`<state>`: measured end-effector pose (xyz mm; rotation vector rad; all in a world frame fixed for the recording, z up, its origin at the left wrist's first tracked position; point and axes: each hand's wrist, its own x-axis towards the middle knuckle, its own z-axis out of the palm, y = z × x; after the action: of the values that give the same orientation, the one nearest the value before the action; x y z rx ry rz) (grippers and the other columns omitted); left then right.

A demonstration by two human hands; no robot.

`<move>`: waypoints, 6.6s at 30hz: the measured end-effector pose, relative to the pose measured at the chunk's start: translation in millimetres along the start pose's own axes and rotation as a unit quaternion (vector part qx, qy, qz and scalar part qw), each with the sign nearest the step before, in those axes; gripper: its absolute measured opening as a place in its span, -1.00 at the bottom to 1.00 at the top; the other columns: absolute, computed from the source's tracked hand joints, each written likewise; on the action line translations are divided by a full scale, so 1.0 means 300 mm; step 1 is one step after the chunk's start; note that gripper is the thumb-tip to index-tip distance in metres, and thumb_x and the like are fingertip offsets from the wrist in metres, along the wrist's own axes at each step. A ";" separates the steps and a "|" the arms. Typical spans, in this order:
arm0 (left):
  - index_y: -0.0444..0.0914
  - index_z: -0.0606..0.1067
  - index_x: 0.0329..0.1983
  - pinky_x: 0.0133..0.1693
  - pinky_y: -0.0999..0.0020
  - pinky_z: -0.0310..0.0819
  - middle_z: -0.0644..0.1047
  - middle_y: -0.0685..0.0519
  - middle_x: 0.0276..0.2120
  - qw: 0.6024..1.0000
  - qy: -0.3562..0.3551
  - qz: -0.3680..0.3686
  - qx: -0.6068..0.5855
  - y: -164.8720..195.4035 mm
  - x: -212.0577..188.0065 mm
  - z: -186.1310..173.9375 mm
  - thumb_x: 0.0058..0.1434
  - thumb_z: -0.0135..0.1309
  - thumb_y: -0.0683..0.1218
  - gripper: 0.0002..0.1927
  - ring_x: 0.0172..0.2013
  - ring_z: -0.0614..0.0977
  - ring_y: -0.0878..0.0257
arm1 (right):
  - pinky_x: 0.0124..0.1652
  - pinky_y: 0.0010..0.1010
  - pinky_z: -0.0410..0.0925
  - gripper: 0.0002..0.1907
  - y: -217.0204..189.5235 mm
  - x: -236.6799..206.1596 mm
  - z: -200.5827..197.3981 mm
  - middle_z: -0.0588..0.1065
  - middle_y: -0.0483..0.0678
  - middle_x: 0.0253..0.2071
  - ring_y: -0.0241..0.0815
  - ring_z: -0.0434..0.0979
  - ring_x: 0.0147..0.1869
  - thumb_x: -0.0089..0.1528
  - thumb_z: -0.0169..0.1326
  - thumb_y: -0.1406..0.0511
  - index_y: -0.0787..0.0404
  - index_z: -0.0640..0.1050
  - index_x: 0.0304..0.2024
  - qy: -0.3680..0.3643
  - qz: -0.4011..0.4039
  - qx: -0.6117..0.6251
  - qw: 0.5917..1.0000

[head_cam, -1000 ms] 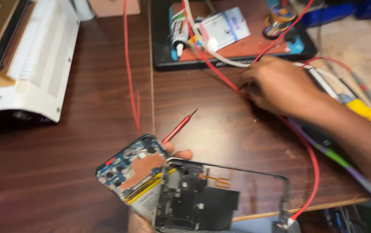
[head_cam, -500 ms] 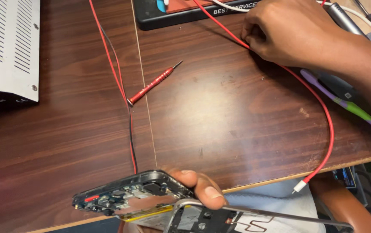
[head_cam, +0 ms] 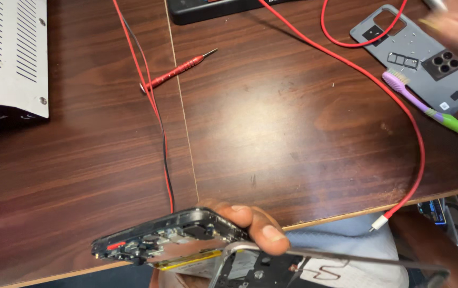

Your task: The person repairs a disassembled smartphone at a workbench. They use a red screwdriver to work on the phone's internal board, clean components with a toothbrush, reposition the battery and board, and fit the mid-frame back onto the phone body by hand.

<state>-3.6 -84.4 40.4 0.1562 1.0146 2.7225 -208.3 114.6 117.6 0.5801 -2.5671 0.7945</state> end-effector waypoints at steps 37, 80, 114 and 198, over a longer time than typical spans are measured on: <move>-0.32 0.15 0.47 0.26 -0.04 0.52 0.44 -0.30 0.28 0.989 0.122 0.079 -0.007 0.112 0.015 -0.055 -0.30 0.64 -0.12 0.28 0.20 0.58 -0.01 | -0.22 -0.42 0.40 -0.69 -0.272 -0.441 0.014 0.58 -0.27 -0.32 -0.30 0.61 -0.19 0.08 0.29 0.25 0.04 0.36 -0.53 -0.121 -0.240 0.073 0.961; -0.29 0.12 0.46 0.29 -0.06 0.43 0.40 -0.26 0.29 0.994 0.083 0.067 -0.005 0.133 0.006 -0.060 -0.15 0.57 -0.12 0.17 0.27 0.53 -0.02 | -0.12 -0.36 0.42 -0.81 -0.192 -0.441 -0.017 0.59 -0.24 -0.18 -0.31 0.60 -0.06 0.19 0.10 0.14 0.05 0.49 -0.45 -0.211 -0.274 0.091 0.934; -0.37 0.21 0.40 0.24 0.03 0.56 0.48 -0.35 0.21 0.992 0.092 0.078 0.026 0.139 0.010 -0.067 -0.13 0.52 -0.20 0.05 0.21 0.56 -0.02 | -0.21 -0.42 0.43 -0.79 -0.277 -0.418 0.010 0.55 -0.19 -0.36 -0.31 0.63 -0.20 0.02 0.37 0.25 0.07 0.60 -0.36 -0.211 -0.129 0.227 0.942; -0.34 0.17 0.45 0.26 0.08 0.51 0.44 -0.36 0.29 0.997 0.073 0.035 0.013 0.175 0.008 -0.061 -0.16 0.52 -0.24 0.11 0.27 0.52 -0.02 | -0.15 -0.42 0.43 -0.73 -0.285 -0.450 0.028 0.53 -0.21 -0.38 -0.27 0.57 -0.15 -0.10 0.36 0.33 0.03 0.60 -0.36 -0.190 -0.079 0.215 0.955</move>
<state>-18.5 -134.0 61.0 -0.0042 1.1034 2.8189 -55.3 81.5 84.7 1.1567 -2.6380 1.3038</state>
